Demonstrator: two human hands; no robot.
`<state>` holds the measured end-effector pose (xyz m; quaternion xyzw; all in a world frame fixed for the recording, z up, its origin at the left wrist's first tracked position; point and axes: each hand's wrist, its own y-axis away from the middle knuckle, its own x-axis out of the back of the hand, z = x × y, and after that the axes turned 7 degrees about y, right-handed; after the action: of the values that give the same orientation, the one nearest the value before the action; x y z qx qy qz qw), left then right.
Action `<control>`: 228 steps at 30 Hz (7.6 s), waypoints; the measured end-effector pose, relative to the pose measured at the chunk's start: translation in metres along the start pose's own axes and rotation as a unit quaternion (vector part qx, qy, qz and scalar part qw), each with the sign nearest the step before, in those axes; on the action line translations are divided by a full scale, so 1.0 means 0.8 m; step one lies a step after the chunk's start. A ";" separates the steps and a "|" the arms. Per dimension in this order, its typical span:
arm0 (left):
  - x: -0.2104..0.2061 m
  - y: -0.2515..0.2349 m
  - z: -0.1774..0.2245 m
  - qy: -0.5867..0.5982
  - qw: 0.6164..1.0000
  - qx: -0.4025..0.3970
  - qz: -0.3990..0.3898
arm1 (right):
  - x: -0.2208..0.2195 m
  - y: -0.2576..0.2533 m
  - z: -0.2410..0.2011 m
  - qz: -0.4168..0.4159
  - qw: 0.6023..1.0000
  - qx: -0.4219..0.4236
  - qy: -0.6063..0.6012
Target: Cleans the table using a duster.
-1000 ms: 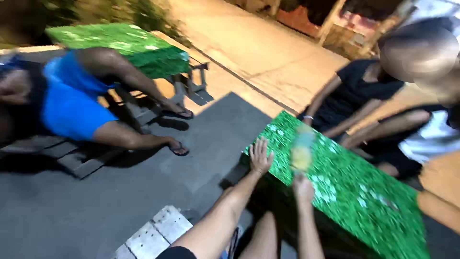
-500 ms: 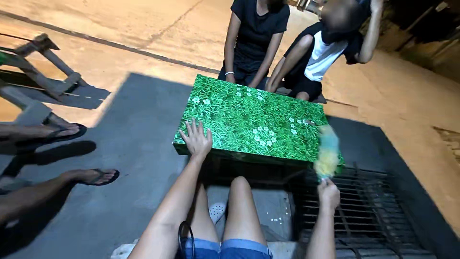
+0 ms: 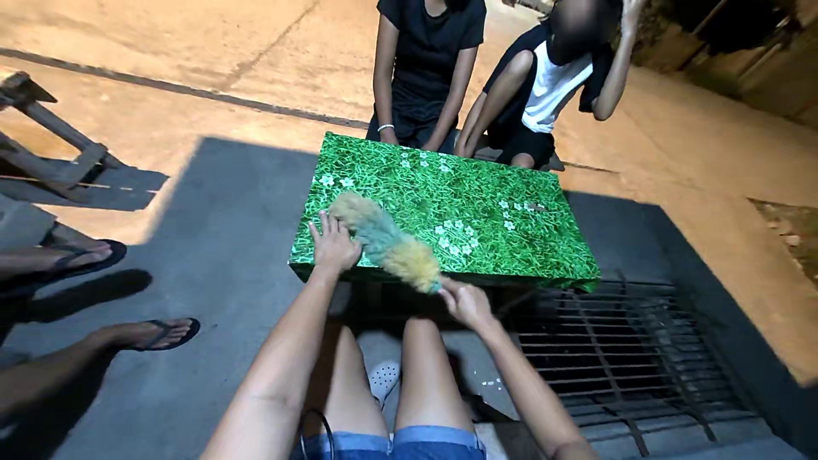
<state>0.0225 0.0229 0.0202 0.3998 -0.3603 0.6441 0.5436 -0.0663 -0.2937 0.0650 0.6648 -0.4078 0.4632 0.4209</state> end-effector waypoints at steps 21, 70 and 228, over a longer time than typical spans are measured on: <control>-0.017 0.005 -0.001 0.055 0.990 0.016 0.130 | 0.032 -0.230 -0.136 0.060 0.997 -0.047 0.019; -0.011 0.008 -0.002 0.044 0.996 -0.006 0.071 | -0.018 0.056 -0.026 -0.037 0.997 -0.036 -0.056; -0.030 0.014 -0.003 0.104 0.958 -0.018 0.265 | 0.047 -0.277 -0.080 0.121 0.987 -0.109 -0.003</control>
<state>0.0132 0.0138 -0.0032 0.2108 -0.4066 0.7963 0.3951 0.1315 -0.1705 0.0748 0.5619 -0.5345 0.4617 0.4305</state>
